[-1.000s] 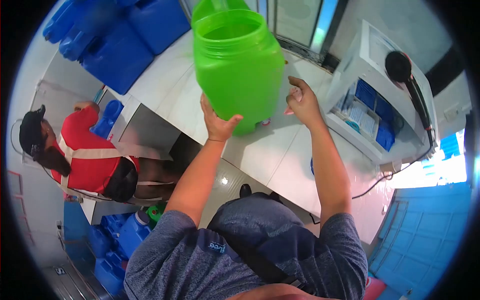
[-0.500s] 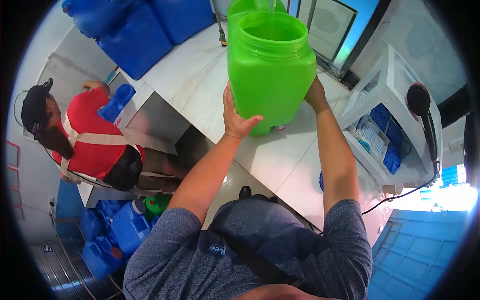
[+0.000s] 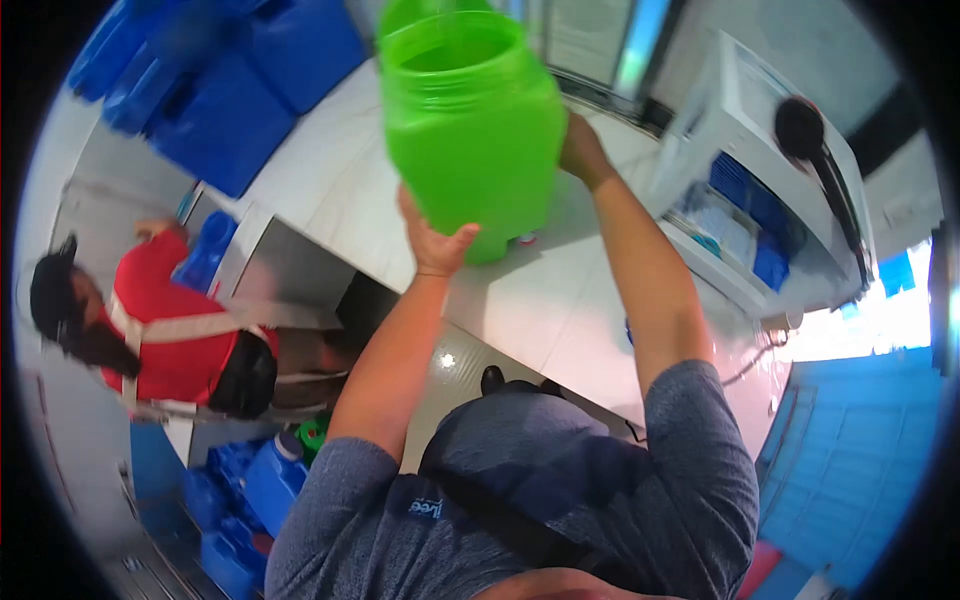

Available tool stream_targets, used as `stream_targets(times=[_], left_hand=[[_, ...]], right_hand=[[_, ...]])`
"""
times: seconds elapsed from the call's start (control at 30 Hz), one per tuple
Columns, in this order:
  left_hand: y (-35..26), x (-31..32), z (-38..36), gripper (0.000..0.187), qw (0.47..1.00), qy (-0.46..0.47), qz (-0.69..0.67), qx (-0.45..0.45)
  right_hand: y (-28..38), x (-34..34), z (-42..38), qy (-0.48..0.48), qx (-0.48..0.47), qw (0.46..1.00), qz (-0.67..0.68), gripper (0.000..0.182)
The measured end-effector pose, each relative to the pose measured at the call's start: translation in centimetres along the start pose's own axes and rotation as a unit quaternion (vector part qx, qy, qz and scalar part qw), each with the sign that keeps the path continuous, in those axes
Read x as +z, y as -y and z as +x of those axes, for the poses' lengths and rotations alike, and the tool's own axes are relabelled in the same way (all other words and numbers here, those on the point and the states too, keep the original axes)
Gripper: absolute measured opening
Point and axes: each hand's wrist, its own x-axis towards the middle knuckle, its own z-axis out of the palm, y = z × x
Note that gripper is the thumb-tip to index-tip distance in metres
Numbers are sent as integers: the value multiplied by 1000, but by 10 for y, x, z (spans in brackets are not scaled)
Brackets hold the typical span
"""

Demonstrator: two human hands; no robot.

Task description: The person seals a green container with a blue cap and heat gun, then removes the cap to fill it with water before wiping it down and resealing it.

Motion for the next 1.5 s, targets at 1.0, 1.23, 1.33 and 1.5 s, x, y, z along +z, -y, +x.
stream_targets(times=[1.0, 1.23, 1.33, 1.5], left_hand=[[-34, -26, -106, 79, 974, 95, 169, -118], [-85, -18, -122, 71, 927, 291, 235, -14], [-80, 22, -115, 68, 901, 298, -92, -302], [-78, 84, -49, 63, 586, 114, -365, -714]], right_hand=[[137, -121, -315, 134, 102, 959, 228, 40], [143, -159, -363, 66, 111, 977, 168, 44], [147, -163, -367, 48, 148, 968, 198, 45], [151, -152, -364, 47, 113, 970, 208, 45]])
